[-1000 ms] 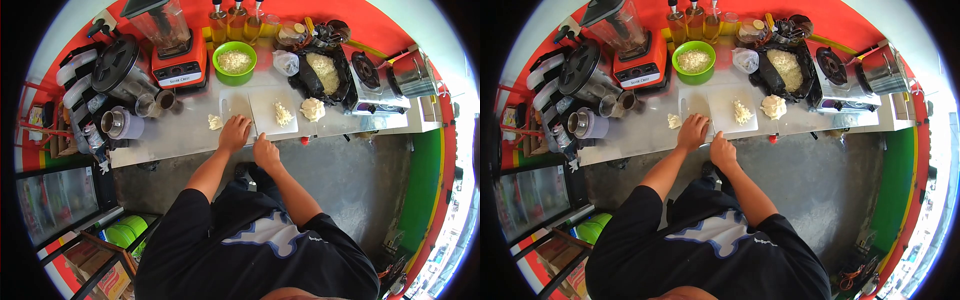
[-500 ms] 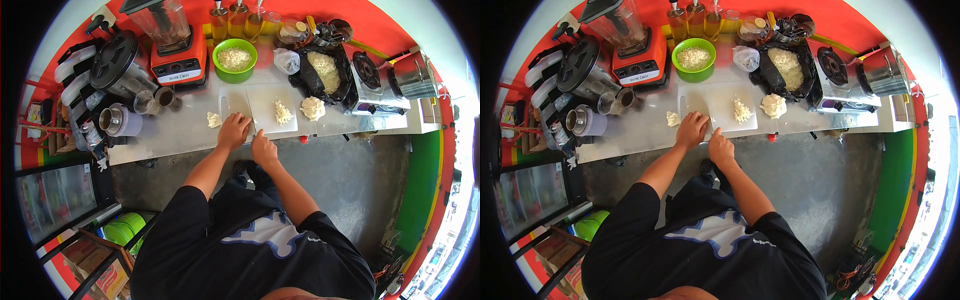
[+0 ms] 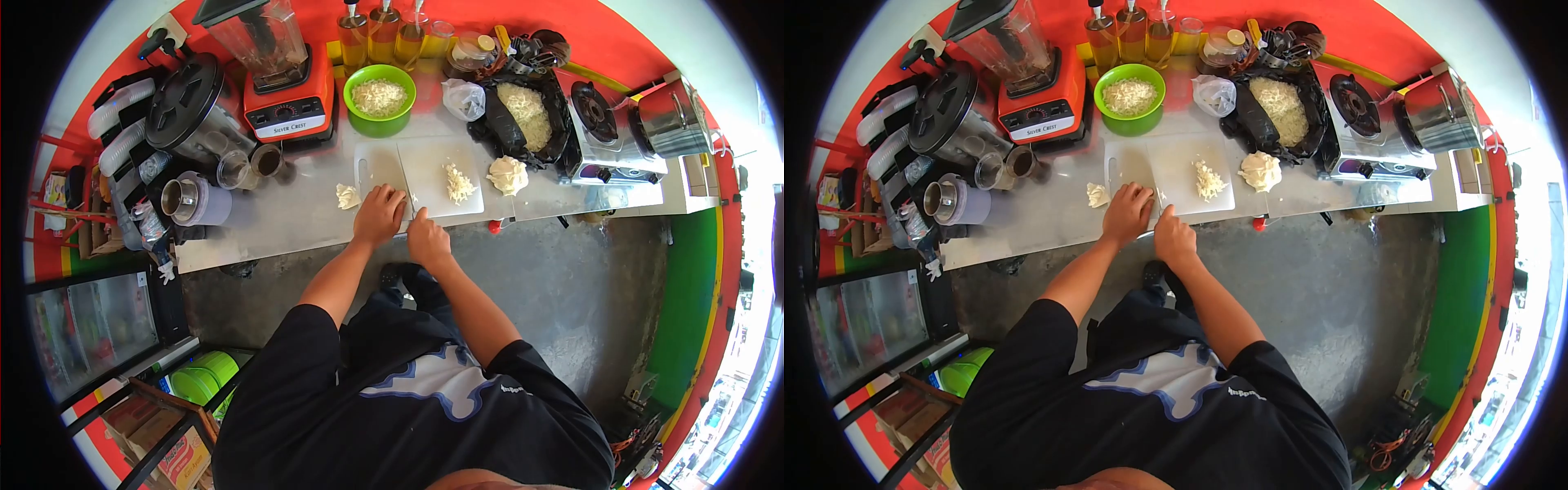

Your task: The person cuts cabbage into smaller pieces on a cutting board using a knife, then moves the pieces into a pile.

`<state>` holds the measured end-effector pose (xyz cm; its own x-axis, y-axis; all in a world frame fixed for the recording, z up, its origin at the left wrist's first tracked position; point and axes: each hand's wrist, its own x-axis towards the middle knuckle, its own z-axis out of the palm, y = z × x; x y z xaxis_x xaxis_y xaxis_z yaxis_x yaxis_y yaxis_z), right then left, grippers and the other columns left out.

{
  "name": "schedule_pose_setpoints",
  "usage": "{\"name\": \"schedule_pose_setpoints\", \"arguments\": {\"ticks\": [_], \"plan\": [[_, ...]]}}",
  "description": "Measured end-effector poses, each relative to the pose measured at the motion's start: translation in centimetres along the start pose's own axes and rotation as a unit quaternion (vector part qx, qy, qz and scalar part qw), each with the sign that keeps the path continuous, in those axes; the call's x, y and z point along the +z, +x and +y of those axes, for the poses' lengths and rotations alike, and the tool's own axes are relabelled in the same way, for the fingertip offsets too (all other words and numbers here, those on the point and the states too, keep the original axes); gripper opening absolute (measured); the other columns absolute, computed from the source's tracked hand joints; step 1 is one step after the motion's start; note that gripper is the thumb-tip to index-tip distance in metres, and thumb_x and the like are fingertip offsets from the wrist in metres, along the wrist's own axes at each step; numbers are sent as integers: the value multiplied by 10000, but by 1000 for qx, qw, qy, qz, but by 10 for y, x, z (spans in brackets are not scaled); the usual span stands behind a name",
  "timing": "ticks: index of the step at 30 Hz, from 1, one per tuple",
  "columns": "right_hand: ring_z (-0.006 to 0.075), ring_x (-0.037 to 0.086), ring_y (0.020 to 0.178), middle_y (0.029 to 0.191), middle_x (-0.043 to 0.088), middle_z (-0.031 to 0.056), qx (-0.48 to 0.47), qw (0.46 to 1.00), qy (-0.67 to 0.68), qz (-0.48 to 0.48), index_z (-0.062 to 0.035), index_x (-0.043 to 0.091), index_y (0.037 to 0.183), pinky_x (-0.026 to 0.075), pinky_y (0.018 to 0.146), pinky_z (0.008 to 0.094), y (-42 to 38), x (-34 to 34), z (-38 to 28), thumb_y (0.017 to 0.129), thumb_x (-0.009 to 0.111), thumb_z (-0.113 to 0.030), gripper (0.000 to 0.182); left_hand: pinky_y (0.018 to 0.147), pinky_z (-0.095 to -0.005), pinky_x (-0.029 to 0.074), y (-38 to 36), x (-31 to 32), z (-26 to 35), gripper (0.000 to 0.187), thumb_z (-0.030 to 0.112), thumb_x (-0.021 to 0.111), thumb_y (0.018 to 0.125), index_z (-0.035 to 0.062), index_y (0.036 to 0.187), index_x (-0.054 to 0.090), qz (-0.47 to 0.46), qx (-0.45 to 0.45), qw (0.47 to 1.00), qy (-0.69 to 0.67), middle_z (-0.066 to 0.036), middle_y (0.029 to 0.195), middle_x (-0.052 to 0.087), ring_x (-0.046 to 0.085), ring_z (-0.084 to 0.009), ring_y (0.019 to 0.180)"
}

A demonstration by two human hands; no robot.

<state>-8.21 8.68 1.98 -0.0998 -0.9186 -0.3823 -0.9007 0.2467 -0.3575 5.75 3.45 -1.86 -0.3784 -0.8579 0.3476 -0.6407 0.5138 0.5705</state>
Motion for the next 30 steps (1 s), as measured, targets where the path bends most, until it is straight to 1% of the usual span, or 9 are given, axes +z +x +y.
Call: {"name": "schedule_pose_setpoints", "arguments": {"ticks": [5,9,11,14,18,21,23,27,30], "plan": [[492,689,894,928,682,332,-32,999,-21,-8,28,445,1052,557,791,561,-4,-11,6,970,503,-207,255,793,-427,479,1,-2,3,139,108,644,890,78,1023,619,17,14,1000,2,-97,927,563,564,-301,898],[493,686,888,932,685,324,-21,999,-27,-15,24,452,1055,555,783,561,-6,1,2,967,509,-205,251,777,-431,476,3,-2,3,130,105,642,887,75,1011,620,20,9,1000,-8,-97,905,558,562,-303,876],[458,709,898,931,704,290,-9,1000,-28,-7,17,454,1080,572,811,517,-3,1,-3,955,499,-152,216,773,-433,475,0,-2,3,130,103,641,887,74,1011,619,21,10,1000,-12,-98,901,556,561,-304,870],[456,706,912,931,705,287,-10,1000,-27,-5,14,453,1083,566,823,523,0,-13,-8,953,509,-150,217,776,-434,476,2,-2,3,136,102,638,887,73,1019,623,19,21,1000,-3,-100,908,560,561,-310,867],[449,707,921,937,708,277,-24,999,-35,-12,11,452,1088,563,829,526,-4,-10,0,955,518,-160,226,774,-437,475,3,-2,1,150,104,637,887,72,1034,629,22,23,999,0,-102,904,560,559,-314,864],[450,706,924,944,705,283,-3,1000,-15,-25,15,452,1087,561,834,527,-10,-4,-3,958,513,-166,230,783,-428,474,1,-1,0,167,116,638,888,78,1051,637,17,19,1000,-5,-94,897,559,561,-302,877],[512,669,927,939,677,337,-4,1000,13,-12,27,440,1069,533,832,580,-6,8,0,992,498,-244,287,792,-416,473,0,0,-1,178,129,638,891,85,1063,645,8,13,1000,-6,-85,893,559,563,-290,891],[510,671,922,931,678,337,0,1000,19,-7,25,440,1067,529,839,581,3,0,1,995,496,-244,284,782,-428,475,-1,0,0,161,111,640,887,67,1041,645,17,25,1000,-1,-97,891,556,559,-306,878],[508,676,890,904,683,326,-38,999,6,17,19,440,1063,536,821,577,4,-3,7,992,493,-229,264,775,-440,475,2,1,1,156,88,644,877,54,1029,638,28,26,999,-6,-111,894,557,557,-322,870]]}}
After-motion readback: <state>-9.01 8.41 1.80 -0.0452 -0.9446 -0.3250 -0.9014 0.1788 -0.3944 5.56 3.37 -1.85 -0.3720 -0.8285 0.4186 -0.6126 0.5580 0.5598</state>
